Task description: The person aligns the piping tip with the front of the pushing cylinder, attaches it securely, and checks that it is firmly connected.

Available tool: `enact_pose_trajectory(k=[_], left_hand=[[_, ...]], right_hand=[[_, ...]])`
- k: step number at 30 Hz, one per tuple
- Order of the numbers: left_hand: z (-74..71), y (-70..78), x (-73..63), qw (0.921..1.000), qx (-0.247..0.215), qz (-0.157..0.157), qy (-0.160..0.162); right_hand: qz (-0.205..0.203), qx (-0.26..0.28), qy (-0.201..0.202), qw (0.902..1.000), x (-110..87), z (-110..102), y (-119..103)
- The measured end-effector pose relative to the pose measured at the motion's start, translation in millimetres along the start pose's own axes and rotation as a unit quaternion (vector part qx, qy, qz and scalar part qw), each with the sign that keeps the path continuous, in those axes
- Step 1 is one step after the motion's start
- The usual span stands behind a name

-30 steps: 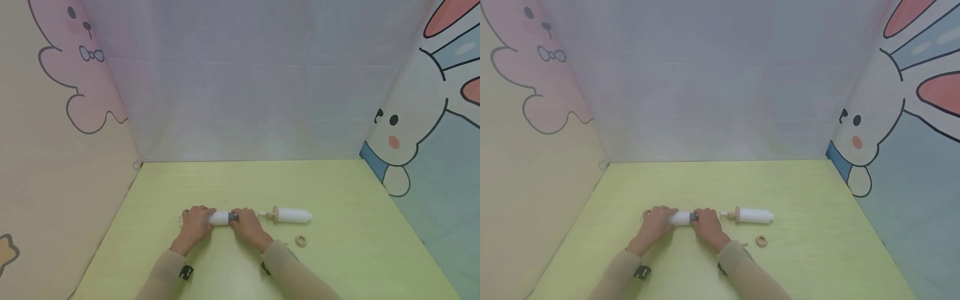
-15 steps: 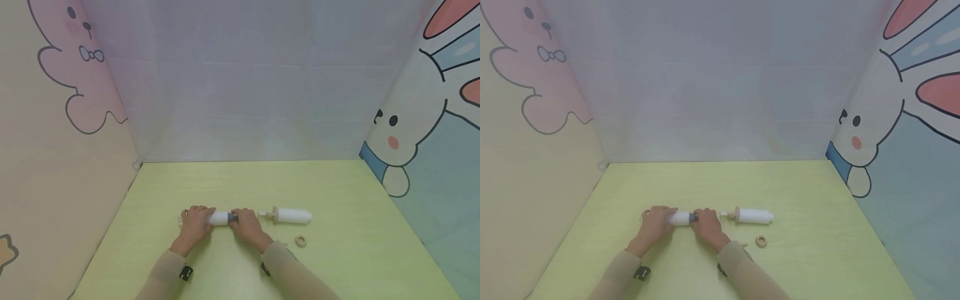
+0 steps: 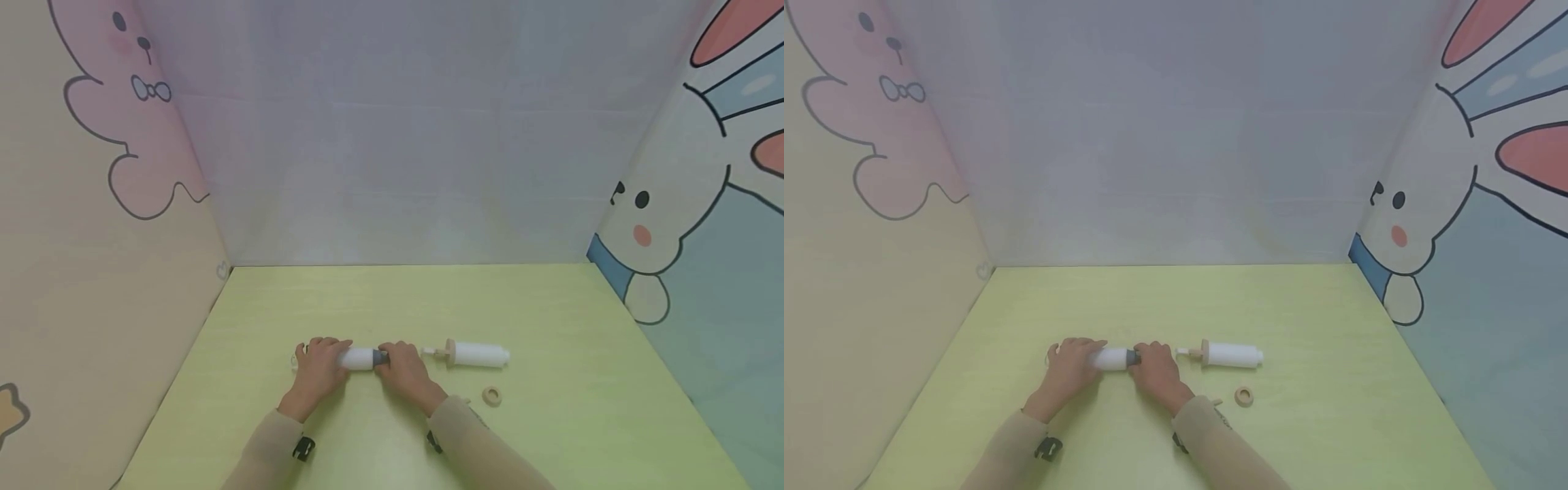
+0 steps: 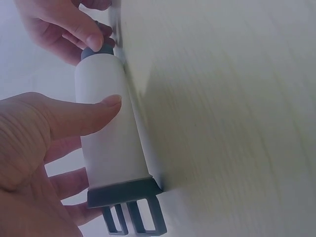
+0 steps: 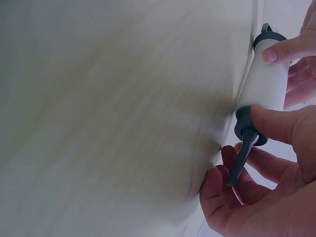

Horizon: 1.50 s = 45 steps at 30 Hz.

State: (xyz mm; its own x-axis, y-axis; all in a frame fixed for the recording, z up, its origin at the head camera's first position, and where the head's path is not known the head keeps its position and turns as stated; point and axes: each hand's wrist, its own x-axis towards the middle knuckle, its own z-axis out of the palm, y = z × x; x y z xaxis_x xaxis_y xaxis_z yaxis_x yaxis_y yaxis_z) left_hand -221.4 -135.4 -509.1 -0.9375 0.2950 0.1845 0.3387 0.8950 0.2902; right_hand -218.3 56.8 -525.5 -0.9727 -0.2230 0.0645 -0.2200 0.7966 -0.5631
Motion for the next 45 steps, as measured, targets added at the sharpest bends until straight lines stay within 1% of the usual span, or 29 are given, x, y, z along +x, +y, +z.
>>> enact_pose_trajectory(k=[6, 9, 12, 17, 22, 26, 29, 33, 37, 41, 45], left_hand=[[-2.8, 2.6, 0.6, 1.0000, 0.000, 0.003, 0.005], [-3.6, 4.0, 0.7, 0.9999, 0.010, 0.002, 0.007], [-5.8, 6.8, -0.8, 0.9996, 0.021, 0.010, 0.018], [-11.2, 14.2, -3.2, 0.9983, 0.022, 0.033, 0.042], [-17.1, 23.6, -5.5, 0.9967, 0.008, 0.052, 0.062], [-20.9, 32.1, -8.0, 0.9912, -0.014, 0.089, 0.097], [-19.0, 35.2, -9.2, 0.9877, -0.029, 0.108, 0.109], [-13.5, 36.4, -10.3, 0.9857, -0.049, 0.113, 0.116], [-10.0, 39.8, -12.0, 0.9834, -0.074, 0.115, 0.120], [-6.2, 44.9, -13.8, 0.9842, -0.095, 0.106, 0.105], [-1.3, 49.5, -15.3, 0.9859, -0.107, 0.095, 0.087]], right_hand=[[0.012, 0.006, -0.007, 0.9999, -0.9, -2, -2], [0.017, 0.004, -0.010, 0.9998, -1.3, -3, -2], [0.021, -0.004, -0.012, 0.9997, -2.2, -4, -2], [0.020, -0.006, -0.014, 0.9997, -4.5, -7, -2], [0.012, -0.014, -0.013, 0.9997, -5.9, -10, 0], [0.014, -0.029, -0.010, 0.9994, -8.8, -17, 1], [0.010, -0.033, -0.007, 0.9994, -11.3, -24, 1], [-0.004, -0.015, -0.008, 0.9998, -15.1, -32, 4], [-0.012, 0.031, -0.022, 0.9992, -23.4, -42, 7], [-0.031, 0.047, -0.018, 0.9982, -32.0, -53, 12], [-0.046, 0.061, -0.001, 0.9971, -39.2, -65, 15]])
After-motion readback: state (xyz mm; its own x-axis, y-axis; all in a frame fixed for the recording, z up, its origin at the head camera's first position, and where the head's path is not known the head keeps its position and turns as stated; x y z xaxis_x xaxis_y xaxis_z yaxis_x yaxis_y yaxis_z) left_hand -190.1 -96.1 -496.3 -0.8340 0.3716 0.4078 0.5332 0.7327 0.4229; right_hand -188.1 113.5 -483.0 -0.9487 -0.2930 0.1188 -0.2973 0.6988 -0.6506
